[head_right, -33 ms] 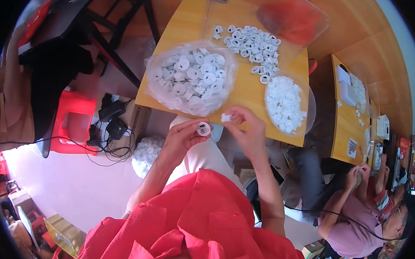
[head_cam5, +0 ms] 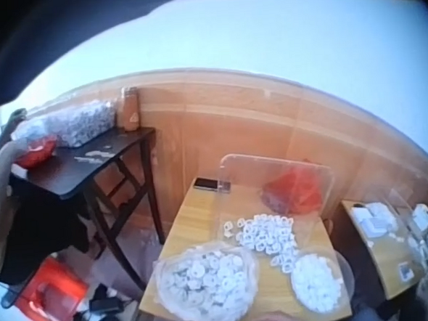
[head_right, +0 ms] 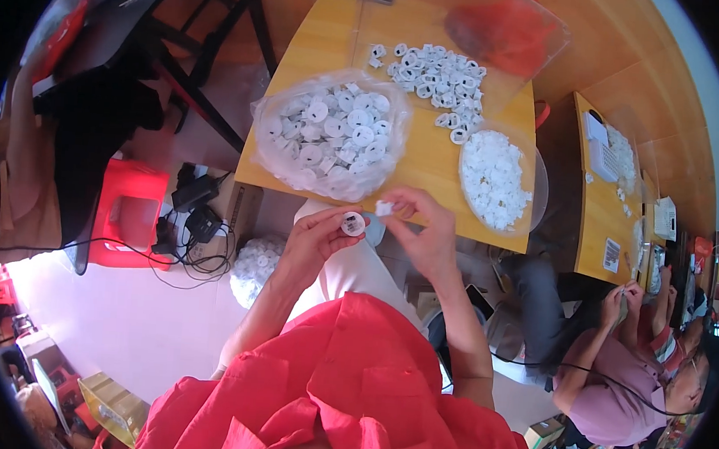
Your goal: The person assembles small plastic components by picking up plastic housings and inner parts from trays on the table and fitting them together by hand.
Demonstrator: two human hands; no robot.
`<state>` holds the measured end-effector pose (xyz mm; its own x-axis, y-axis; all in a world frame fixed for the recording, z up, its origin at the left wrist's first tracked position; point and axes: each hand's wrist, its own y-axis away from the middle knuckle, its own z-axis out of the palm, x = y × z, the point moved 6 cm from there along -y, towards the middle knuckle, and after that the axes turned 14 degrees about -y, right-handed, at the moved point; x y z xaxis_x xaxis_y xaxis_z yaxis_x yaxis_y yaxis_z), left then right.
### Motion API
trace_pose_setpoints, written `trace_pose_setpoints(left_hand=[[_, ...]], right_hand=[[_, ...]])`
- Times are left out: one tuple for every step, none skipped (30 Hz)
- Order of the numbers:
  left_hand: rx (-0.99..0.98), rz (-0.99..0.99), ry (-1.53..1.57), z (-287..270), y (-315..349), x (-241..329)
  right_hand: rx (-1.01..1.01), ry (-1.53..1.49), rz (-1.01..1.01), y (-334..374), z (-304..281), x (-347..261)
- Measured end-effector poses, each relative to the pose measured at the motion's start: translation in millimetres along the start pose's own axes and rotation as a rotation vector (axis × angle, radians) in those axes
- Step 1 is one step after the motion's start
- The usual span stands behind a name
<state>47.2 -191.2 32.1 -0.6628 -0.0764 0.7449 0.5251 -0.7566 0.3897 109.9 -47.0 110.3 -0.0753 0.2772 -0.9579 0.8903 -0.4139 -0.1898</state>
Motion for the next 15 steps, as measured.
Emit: trace_pose_setpoints(left_hand=[[0.004, 0.004, -0.012, 1, 2, 3], [0.007, 0.008, -0.022, 1, 4, 4], [0.008, 0.008, -0.028, 1, 4, 4], [-0.007, 0.021, -0.04, 2, 5, 5], [-0.023, 0.035, -0.051, 2, 6, 5], [-0.019, 0.038, -0.052, 3, 7, 5], [-0.021, 0.028, -0.051, 3, 7, 4], [-0.023, 0.02, -0.05, 5, 7, 3], [-0.022, 0.024, -0.049, 6, 7, 3], [-0.035, 0.024, -0.044, 9, 8, 3], [-0.05, 0.025, -0.039, 12, 9, 3], [-0.051, 0.028, -0.038, 15, 10, 4], [-0.061, 0.007, -0.042, 18, 10, 4], [-0.071, -0.015, -0.045, 20, 10, 3], [-0.072, -0.012, -0.045, 23, 9, 3]], right_hand=[[-0.028, -0.051, 0.004, 2, 7, -5], [-0.025, -0.057, 0.002, 3, 11, -7], [-0.046, -0.072, -0.012, 5, 15, -10], [-0.07, -0.088, -0.025, 7, 19, -12], [-0.072, -0.092, -0.026, 7, 20, -16], [-0.101, -0.029, -0.052, 8, 22, -21], [-0.13, 0.035, -0.08, 8, 23, -24], [-0.133, 0.035, -0.084, 8, 21, -24], [-0.149, 0.046, -0.111, 9, 20, -24], [-0.164, 0.057, -0.137, 11, 19, -24], [-0.165, 0.059, -0.141, 12, 16, -24], [-0.166, 0.063, -0.149, 13, 14, -23], [-0.168, 0.067, -0.157, 14, 10, -23], [-0.17, 0.07, -0.161, 15, 7, -23], [-0.167, 0.059, -0.154, 16, 3, -22]])
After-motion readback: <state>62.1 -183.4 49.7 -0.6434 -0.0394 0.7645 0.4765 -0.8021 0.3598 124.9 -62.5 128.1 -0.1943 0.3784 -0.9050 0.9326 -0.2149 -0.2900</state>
